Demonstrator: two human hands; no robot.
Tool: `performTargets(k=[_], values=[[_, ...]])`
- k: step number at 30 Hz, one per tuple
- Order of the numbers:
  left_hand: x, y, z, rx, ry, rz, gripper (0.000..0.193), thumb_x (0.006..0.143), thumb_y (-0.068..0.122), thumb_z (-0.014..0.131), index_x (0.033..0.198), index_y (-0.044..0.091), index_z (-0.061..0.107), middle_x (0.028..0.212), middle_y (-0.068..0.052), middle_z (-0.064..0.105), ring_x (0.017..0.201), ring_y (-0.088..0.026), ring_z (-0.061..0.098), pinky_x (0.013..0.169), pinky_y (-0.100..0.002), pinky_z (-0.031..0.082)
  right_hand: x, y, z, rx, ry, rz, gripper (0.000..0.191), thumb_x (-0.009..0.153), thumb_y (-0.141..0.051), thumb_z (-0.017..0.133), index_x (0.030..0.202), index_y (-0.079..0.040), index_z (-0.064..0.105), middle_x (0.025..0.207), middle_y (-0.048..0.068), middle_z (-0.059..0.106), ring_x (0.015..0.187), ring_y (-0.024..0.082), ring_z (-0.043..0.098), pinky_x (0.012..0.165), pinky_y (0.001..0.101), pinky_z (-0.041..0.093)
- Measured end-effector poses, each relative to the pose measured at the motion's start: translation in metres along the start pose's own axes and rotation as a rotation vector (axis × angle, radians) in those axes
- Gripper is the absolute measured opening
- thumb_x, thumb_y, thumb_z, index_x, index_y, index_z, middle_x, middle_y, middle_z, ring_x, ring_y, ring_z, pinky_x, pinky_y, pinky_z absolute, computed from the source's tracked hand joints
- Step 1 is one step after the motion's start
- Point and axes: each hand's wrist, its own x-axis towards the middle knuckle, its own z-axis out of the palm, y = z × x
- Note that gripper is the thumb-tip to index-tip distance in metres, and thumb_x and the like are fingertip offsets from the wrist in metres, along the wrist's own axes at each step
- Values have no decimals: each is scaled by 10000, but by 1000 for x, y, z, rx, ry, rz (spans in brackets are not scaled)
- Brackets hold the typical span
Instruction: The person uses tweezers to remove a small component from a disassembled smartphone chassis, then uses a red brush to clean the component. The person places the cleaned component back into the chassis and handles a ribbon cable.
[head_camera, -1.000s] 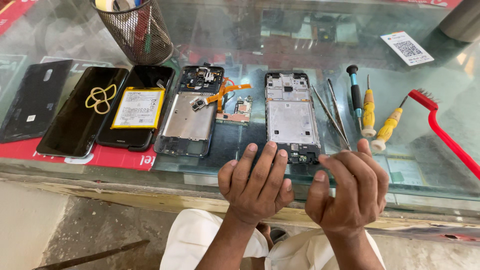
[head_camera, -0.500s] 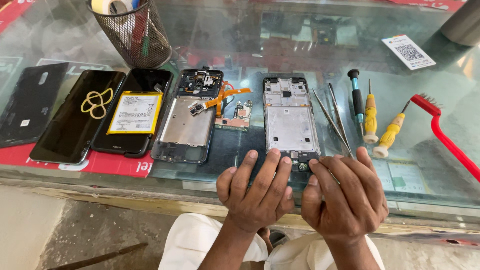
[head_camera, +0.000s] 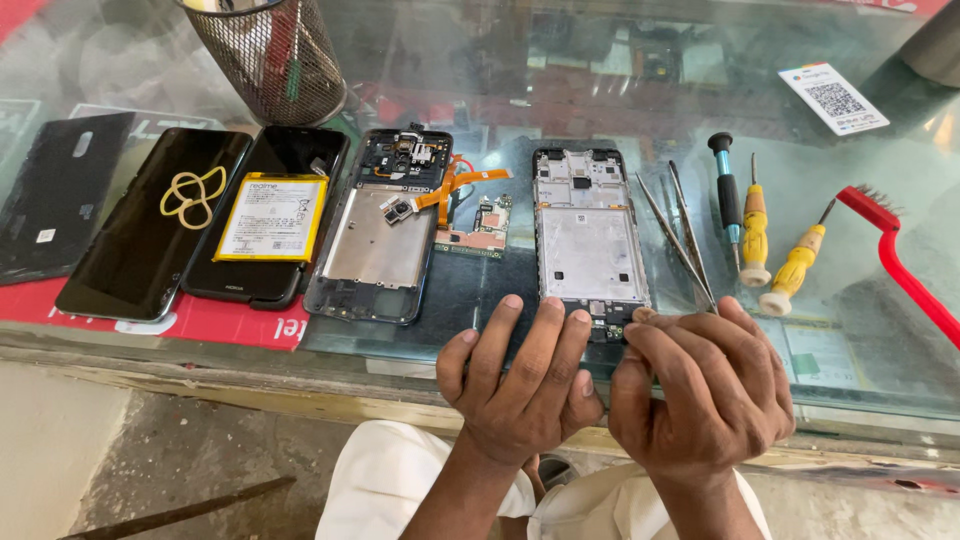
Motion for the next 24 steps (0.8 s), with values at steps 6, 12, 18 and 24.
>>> performTargets(k=[6,12,18,24], values=[[0,0,1,20,4,0,472,1092,369,344,1206,224,779,1243,50,711,1208,-175,590,1112,-407,308,-8,4,3,-35,6,30,94,916,-80,692,936,-161,735,930,-26,724,901,188,684,965,338,449],[-2,-4,1,20,5,34,447,1096,368,361,1241,224,759,1254,37,708,1213,-186,584,1105,-413,317,-17,9,9,-75,58,-19,78,945,-98,693,953,-156,745,969,-37,749,912,195,673,932,331,427],[-6,-6,6,-35,22,34,342,1110,376,400,1294,211,636,1274,13,725,1244,-200,590,1110,-422,313,-22,9,11,-80,33,33,75,948,-108,679,972,-162,727,968,-48,754,900,187,672,881,319,435],[-8,-6,7,-37,27,39,321,1106,378,407,1277,207,618,1265,3,734,1240,-208,591,1116,-424,306,-28,11,11,-65,31,28,72,974,-107,648,993,-157,697,1016,-45,766,927,193,683,860,312,453]])
